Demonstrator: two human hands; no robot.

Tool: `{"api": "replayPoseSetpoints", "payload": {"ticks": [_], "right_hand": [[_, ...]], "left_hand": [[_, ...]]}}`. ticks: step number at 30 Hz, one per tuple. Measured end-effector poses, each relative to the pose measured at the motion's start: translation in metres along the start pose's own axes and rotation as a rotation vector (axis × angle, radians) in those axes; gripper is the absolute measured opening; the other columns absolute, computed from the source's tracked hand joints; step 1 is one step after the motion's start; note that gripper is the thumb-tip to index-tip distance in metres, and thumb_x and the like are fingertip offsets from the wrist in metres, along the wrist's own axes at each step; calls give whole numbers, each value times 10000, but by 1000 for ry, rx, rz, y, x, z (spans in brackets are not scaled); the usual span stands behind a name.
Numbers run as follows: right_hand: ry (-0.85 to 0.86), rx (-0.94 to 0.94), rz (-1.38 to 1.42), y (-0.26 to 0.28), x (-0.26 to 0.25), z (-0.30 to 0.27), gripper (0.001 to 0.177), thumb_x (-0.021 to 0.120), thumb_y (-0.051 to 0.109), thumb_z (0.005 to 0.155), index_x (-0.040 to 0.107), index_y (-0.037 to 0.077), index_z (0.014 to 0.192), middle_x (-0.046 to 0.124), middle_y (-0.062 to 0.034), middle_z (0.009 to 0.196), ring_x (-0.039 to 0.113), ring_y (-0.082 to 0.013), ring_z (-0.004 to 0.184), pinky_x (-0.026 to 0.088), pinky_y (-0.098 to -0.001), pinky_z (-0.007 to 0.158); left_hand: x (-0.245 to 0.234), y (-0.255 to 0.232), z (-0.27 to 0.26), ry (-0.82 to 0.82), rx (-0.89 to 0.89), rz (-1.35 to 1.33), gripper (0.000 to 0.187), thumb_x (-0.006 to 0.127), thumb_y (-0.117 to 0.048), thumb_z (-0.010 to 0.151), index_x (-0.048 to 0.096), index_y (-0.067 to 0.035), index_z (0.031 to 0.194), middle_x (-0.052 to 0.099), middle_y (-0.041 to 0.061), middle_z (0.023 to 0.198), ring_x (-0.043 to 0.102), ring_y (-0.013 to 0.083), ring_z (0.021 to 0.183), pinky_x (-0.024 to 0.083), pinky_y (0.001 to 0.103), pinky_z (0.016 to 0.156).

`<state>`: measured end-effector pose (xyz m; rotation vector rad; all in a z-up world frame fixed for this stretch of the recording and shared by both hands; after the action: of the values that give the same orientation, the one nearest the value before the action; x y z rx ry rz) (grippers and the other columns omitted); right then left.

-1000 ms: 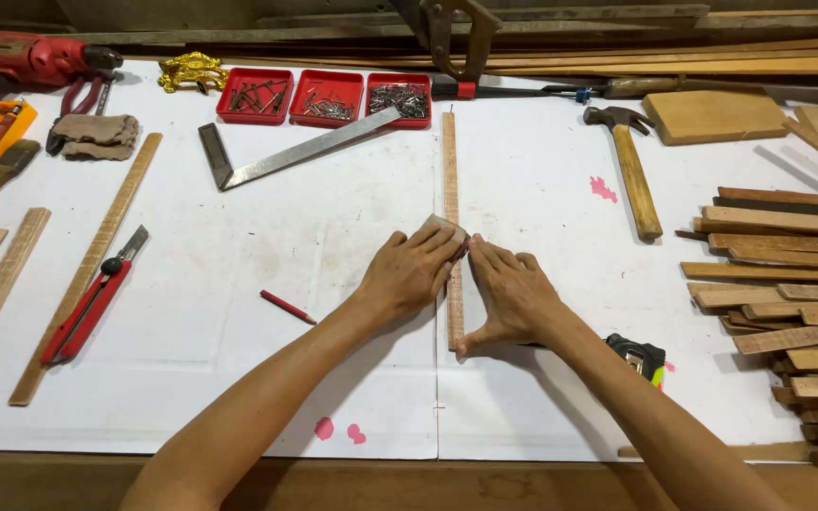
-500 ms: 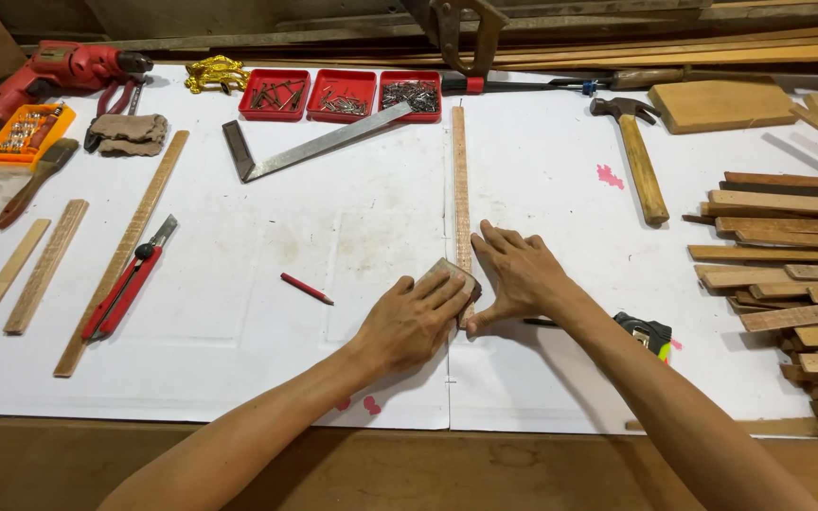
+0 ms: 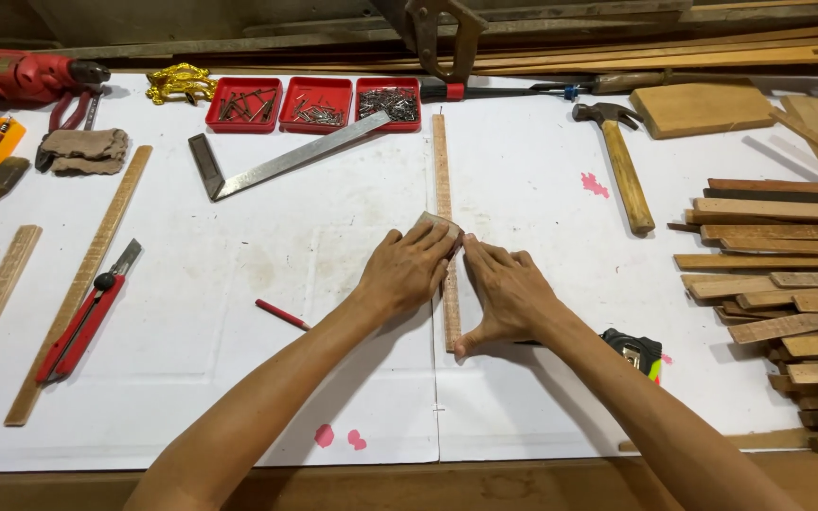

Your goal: Sand small wooden strips and mark them with a pencil using a try square at a workbench.

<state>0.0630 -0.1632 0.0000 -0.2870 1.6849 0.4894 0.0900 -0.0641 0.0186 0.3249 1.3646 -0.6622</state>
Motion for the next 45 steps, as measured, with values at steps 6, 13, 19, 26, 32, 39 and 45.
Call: {"api": "replayPoseSetpoints", "payload": {"ticks": [6,13,19,26,32,39,45], "right_hand": [[-26,-63,-89,0,6,0,1752,691,1025,240,235,-77,1523,316,-255,1580,333,-378,1431,381,-556,1066],[28,-33,-107,0,5,1,1740,680,1017,200,289,-67,1504,315,-250,1588,336,-365,1455,412,-525,1064],[17,-35,-72,-1,6,3,1734,700,1003,199,288,-67,1499,333,-238,1578,345,-359,1445,410,-495,1049],[3,-28,-58,-2,5,3,1738,707,998,205,286,-78,1503,349,-240,1565,353,-358,1444,424,-480,1034],[16,-33,-106,3,1,1,1701,712,997,213,306,-27,1510,331,-228,1580,353,-357,1440,433,-506,1033],[39,-49,-87,-3,6,5,1653,678,1013,255,303,22,1525,290,-220,1595,351,-355,1436,398,-529,1081],[18,-81,-43,-21,3,29,1513,605,1019,412,312,60,1545,302,-204,1597,297,-379,1459,253,-539,1186]], "left_hand": [[-22,-43,-47,21,84,52,527,500,-311,993,494,-56,1454,551,96,1456,462,265,1382,478,434,889],[-11,-54,-77,5,127,5,510,504,-294,999,487,-81,1462,516,127,1502,482,277,1377,485,454,918],[-7,-22,-27,-32,40,45,500,485,-307,1003,494,-82,1449,521,101,1507,467,237,1397,477,440,936],[-8,-13,-11,-49,-42,10,445,477,-330,1013,537,-106,1393,551,80,1471,484,215,1353,457,439,945],[-32,-55,-70,-87,66,4,479,517,-292,1001,526,-57,1419,570,121,1452,489,264,1354,475,446,903],[-16,-56,-77,-60,106,46,509,536,-287,976,519,-80,1441,555,126,1472,503,287,1362,486,461,921],[1,-18,-28,-49,59,54,465,519,-307,1006,526,-97,1421,563,111,1464,482,282,1383,471,459,965]]}}
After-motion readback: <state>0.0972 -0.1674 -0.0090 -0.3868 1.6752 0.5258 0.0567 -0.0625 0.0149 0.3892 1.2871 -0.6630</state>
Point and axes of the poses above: each hand's wrist, its own z-axis towards the middle knuckle, its own x-axis out of the palm, y = z × x, the point moved 10 cm from there along z, towards the middle knuckle
